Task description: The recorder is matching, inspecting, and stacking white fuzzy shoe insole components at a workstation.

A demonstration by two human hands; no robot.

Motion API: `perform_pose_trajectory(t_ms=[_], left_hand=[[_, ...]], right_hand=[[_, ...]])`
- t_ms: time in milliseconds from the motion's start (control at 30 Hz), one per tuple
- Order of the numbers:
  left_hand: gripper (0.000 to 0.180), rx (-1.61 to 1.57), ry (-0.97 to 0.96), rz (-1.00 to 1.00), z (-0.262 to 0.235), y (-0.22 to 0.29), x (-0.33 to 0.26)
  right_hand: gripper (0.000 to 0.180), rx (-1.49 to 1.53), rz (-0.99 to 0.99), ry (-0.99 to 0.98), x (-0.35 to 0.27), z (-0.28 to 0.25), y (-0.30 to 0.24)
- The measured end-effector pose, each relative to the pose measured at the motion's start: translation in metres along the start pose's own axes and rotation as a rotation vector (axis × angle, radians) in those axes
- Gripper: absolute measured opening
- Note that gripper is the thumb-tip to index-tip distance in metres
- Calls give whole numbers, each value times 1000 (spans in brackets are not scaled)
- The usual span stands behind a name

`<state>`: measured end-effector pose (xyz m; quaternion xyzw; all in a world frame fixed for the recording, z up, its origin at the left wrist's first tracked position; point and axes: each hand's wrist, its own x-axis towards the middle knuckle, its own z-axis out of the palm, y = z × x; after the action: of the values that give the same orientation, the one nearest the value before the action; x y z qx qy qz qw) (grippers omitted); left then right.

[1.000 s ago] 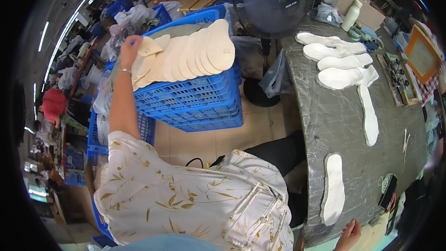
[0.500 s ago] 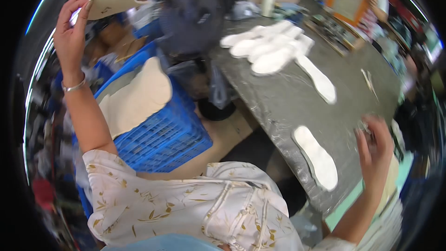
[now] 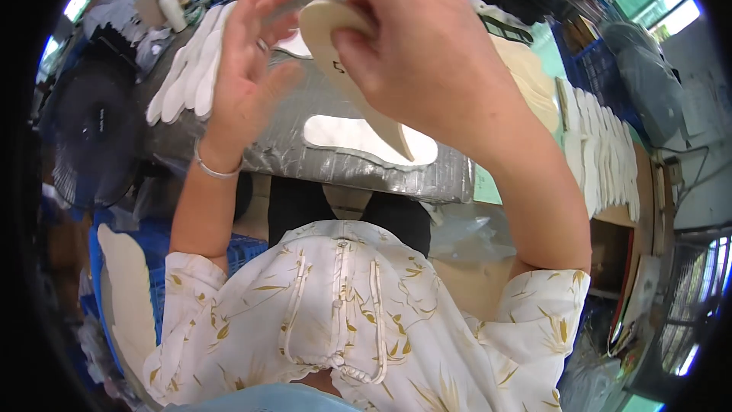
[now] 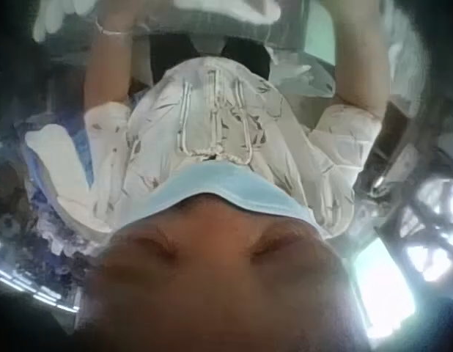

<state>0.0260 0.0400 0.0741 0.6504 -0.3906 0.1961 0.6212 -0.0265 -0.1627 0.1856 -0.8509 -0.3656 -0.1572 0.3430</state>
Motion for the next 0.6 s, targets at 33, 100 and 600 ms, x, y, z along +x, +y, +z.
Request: perform_pose_trajectory(t_ms=[33, 100, 600], left_hand=[[88, -56, 20, -140, 7, -18, -19], [81, -172, 12, -565, 22, -57, -66], [24, -588, 393, -1000, -13, -80, -147]], right_hand=[[39, 11, 133, 27, -5, -7, 1], [46, -13, 223, 254, -17, 2, 18], [28, 881, 908, 661, -164, 46, 125]])
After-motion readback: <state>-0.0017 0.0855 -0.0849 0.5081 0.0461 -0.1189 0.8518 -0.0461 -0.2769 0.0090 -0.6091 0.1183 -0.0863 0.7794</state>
